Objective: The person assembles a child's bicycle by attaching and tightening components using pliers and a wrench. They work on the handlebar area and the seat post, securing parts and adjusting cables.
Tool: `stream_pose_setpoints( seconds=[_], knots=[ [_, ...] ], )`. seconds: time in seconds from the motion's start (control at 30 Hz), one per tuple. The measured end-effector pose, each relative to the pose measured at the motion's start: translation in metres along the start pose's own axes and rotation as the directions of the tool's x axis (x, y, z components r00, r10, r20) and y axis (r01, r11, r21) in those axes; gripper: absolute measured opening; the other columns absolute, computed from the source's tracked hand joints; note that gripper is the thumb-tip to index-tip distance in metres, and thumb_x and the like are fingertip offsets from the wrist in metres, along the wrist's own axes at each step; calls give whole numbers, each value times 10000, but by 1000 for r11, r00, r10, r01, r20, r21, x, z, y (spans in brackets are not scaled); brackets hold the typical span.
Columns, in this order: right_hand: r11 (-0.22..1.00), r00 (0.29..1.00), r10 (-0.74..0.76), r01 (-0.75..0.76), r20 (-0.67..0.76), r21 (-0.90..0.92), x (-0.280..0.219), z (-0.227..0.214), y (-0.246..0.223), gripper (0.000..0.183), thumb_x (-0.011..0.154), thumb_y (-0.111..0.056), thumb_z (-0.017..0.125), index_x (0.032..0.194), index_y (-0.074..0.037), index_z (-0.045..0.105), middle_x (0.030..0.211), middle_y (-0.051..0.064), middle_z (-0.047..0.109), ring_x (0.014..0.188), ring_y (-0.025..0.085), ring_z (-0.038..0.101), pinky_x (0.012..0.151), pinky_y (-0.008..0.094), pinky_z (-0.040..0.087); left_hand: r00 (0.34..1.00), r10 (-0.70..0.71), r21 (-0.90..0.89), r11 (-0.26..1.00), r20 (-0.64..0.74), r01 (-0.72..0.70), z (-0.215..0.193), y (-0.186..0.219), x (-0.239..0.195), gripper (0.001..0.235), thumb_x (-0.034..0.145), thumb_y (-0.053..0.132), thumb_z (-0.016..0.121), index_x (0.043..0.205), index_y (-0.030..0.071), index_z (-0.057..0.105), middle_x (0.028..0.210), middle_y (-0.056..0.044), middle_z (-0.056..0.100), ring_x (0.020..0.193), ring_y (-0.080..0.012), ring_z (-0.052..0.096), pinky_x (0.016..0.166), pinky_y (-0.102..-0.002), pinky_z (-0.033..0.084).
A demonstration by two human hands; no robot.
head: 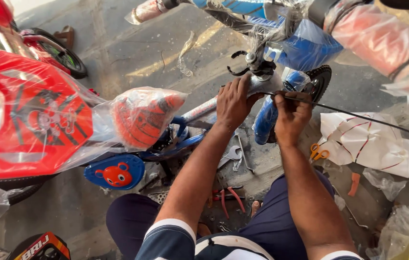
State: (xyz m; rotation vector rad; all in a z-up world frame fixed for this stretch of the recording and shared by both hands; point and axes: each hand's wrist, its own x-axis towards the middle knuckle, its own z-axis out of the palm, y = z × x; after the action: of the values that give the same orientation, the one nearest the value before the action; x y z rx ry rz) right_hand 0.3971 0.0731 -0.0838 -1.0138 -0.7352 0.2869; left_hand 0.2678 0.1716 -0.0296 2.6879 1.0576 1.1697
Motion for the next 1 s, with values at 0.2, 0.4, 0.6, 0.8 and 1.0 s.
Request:
stream_pose_setpoints(
  seconds=[0.2,0.4,0.6,0.8,1.0],
  knots=[
    [987,996,-3,17,-86,160,-6,9,1,245,1037,-59,750,1149,-43,533,1106,129,733,1005,157,718,914,267,604,999,20,61,998,31,-22,6,-4,-1,724,915,491,754,1428,47,505,1097,-103,641,925,-288,618,796,-438,471],
    [998,997,-36,39,-63,56,-4,15,4,228,1046,-69,741,1101,-37,522,1091,143,726,991,174,726,901,284,622,999,9,85,996,50,-13,8,-3,-4,678,949,420,716,1458,38,483,1147,-107,636,977,-288,613,852,-440,472],
    [988,995,-101,101,1,-113,-1,23,-3,193,1042,-60,734,1067,-24,547,1066,137,732,966,172,720,848,281,613,994,4,135,991,108,-18,7,-2,-4,614,987,295,664,1484,6,449,1208,-128,613,1022,-302,601,889,-454,465],
    [951,985,-162,174,67,-255,-6,30,-3,183,1037,-39,736,1051,-22,554,1066,133,713,962,162,712,817,281,608,994,-26,103,995,107,15,8,-1,-5,604,976,259,662,1479,9,440,1249,-132,608,1061,-309,599,937,-461,461],
    [856,980,-155,195,122,-479,5,30,2,200,955,-35,804,995,-22,608,974,129,709,899,201,687,823,330,568,991,-27,122,993,132,11,7,3,-1,601,934,159,662,1470,-1,443,1266,-153,608,1095,-326,600,961,-466,462]
  ],
)
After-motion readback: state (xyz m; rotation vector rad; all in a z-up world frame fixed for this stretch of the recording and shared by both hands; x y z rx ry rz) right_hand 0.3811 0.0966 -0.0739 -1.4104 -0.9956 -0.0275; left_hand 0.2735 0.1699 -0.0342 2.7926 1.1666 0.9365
